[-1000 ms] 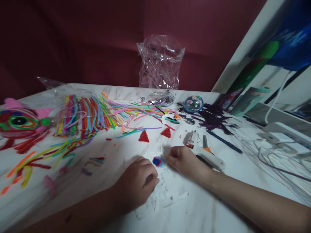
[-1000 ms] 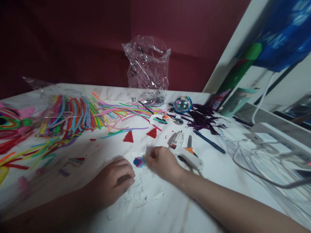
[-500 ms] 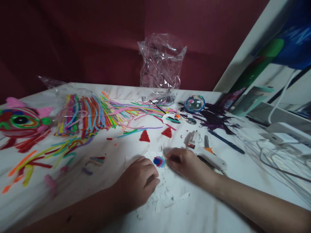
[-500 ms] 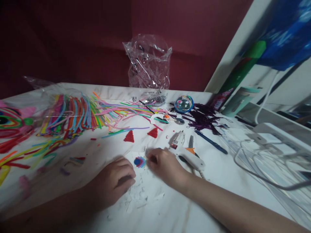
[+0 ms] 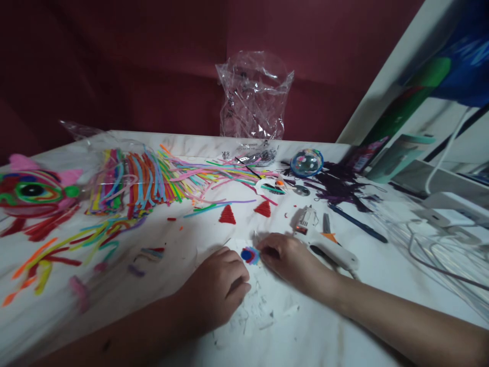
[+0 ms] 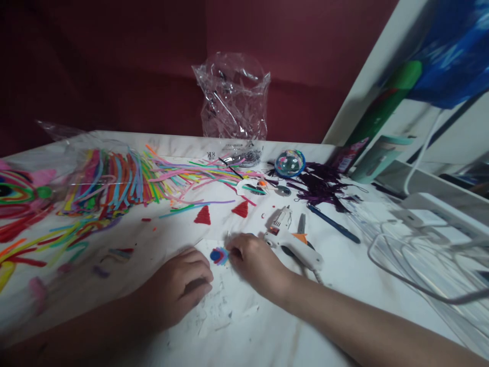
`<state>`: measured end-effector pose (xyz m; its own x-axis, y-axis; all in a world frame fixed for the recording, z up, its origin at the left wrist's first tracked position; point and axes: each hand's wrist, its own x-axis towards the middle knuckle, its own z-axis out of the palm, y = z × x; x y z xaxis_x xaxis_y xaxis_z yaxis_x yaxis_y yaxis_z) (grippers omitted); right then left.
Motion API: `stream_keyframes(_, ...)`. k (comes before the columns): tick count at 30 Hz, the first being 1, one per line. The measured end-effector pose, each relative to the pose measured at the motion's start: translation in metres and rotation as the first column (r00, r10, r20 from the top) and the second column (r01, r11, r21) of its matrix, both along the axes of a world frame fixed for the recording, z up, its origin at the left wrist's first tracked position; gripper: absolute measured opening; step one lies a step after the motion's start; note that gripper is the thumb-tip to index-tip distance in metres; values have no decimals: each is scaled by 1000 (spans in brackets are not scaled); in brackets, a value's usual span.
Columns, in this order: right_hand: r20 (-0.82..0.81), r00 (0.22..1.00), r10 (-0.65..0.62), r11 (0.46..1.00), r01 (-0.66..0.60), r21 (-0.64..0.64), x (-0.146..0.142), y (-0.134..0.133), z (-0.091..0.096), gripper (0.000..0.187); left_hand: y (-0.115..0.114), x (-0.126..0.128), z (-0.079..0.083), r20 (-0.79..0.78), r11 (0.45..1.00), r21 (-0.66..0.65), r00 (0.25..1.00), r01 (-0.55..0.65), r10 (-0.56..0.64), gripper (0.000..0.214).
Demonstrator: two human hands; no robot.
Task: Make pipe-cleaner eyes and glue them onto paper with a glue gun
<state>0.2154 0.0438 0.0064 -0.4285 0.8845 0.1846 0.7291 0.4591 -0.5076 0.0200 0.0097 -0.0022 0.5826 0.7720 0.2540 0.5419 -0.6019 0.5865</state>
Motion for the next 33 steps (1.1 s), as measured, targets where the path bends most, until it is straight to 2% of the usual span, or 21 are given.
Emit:
stream_keyframes(9, -56, 998, 19, 997, -23, -79, 7, 5, 0, 19, 1, -1, -5, 29, 999, 41, 1000, -2, 1, 11)
stream_keyframes(14, -79, 996, 29, 999, -30, -16, 14, 6, -3, 20, 1, -1, -1, 16, 999, 33, 1000, 9, -9, 12)
stream_keyframes(33, -52, 997, 60, 998, -59, 27, 6, 3, -4, 21, 2, -1, 0, -20, 1000, 11, 1000, 21, -20, 12)
